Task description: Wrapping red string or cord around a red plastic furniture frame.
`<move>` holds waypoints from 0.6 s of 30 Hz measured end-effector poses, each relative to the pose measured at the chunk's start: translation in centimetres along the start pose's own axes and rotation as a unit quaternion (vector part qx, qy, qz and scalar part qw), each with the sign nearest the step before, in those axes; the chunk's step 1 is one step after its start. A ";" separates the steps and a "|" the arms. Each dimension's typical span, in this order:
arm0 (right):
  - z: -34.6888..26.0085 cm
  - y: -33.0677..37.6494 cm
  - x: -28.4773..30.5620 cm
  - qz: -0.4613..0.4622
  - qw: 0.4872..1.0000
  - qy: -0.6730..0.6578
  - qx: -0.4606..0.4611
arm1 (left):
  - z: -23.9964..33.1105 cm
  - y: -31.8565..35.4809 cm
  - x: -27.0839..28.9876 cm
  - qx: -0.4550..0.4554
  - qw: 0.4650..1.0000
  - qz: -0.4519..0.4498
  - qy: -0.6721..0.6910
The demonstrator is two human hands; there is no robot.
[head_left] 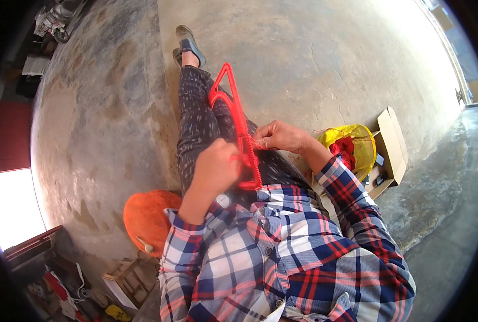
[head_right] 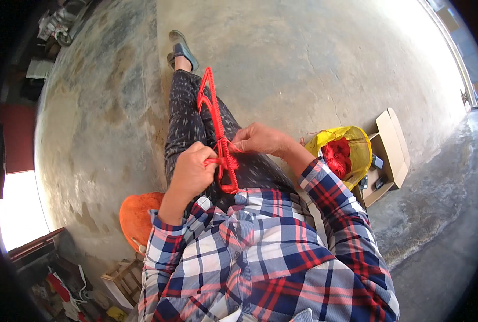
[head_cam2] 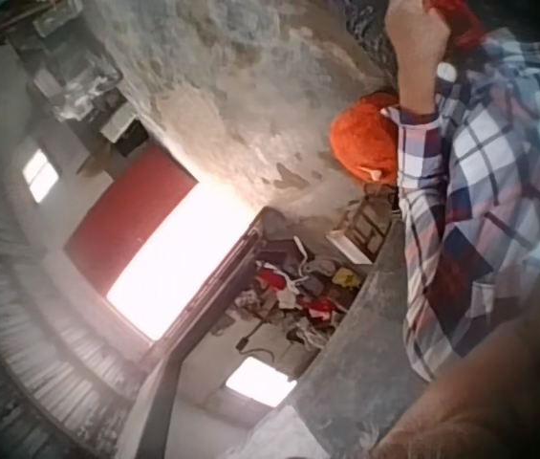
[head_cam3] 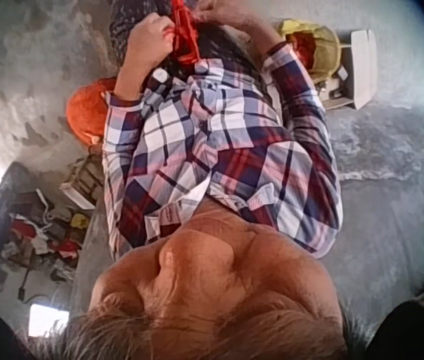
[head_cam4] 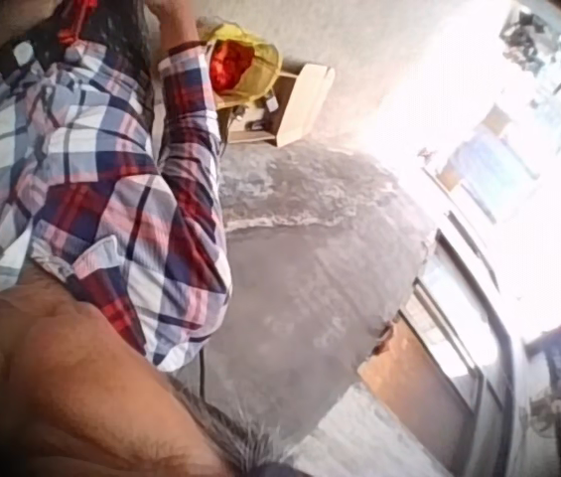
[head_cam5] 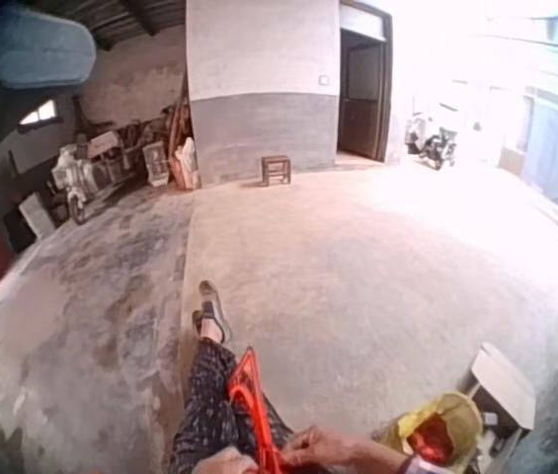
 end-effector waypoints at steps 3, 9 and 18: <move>-1.5 0.7 0.3 0.085 0.979 -0.156 -0.101 | 0.0 -0.6 -1.2 0.005 0.999 0.032 0.026; -0.7 2.6 3.2 0.166 0.984 -0.038 0.058 | 0.8 -0.9 0.4 0.000 0.998 0.027 -0.055; -3.3 0.8 -0.1 0.057 0.965 0.251 0.057 | 0.3 -1.6 -1.6 -0.011 0.999 0.022 -0.041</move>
Point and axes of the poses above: each hand's wrist, its own y-axis away from the middle knuckle, its own x-axis out of the back of the hand, z = x × y, the point moved 3 cm from there along -y, towards the middle knuckle, and after that the axes turned 13 degrees about y, right-handed, at the moved point
